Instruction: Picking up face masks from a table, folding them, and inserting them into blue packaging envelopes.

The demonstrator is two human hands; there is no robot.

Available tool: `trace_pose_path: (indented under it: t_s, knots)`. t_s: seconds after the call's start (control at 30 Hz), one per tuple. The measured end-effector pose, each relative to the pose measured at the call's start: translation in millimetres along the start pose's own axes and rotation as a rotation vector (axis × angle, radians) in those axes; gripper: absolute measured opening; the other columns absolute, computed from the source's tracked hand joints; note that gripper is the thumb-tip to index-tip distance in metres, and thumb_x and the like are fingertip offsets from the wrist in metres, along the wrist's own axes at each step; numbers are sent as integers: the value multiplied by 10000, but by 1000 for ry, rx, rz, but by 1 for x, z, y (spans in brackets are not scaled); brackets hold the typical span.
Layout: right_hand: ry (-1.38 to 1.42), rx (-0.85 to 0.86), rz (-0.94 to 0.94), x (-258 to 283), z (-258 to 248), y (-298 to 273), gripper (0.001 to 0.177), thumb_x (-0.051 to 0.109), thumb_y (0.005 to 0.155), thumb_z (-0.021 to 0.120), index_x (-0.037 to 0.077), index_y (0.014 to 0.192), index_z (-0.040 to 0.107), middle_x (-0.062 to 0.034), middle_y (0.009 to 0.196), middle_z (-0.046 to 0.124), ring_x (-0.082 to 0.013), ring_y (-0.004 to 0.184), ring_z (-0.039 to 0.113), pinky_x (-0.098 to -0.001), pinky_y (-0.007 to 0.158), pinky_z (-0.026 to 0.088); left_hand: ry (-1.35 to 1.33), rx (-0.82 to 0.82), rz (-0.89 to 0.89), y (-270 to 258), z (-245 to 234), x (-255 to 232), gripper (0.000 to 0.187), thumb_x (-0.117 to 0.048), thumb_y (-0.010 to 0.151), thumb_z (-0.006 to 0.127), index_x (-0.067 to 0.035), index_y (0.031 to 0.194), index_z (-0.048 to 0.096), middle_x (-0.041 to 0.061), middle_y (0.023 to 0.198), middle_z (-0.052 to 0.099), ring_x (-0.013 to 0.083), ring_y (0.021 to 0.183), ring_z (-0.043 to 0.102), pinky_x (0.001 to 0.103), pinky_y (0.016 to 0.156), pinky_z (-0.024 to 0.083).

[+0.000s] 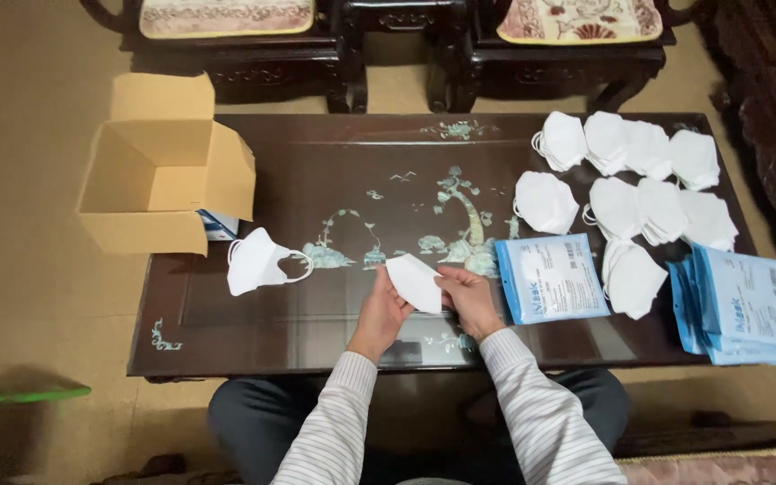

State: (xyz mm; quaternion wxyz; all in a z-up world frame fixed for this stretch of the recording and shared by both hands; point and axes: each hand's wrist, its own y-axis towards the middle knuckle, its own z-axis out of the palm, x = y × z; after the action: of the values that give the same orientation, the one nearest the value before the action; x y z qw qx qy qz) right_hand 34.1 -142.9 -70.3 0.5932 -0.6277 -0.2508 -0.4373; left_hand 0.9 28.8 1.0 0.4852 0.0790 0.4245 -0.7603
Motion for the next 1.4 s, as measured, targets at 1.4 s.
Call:
trace_pose_path:
  t_s: [1.4]
  knots:
    - [-947,-320,-712,-1,-22,-41,199,262,1052,486,83,1089,566,-171,1168,743,-395,953,738,-521,796,585,616,-68,64,68,-24,72,409,-289,1015,677,-4,1308,661,165,1166,714,230,1109,683,379,918,599]
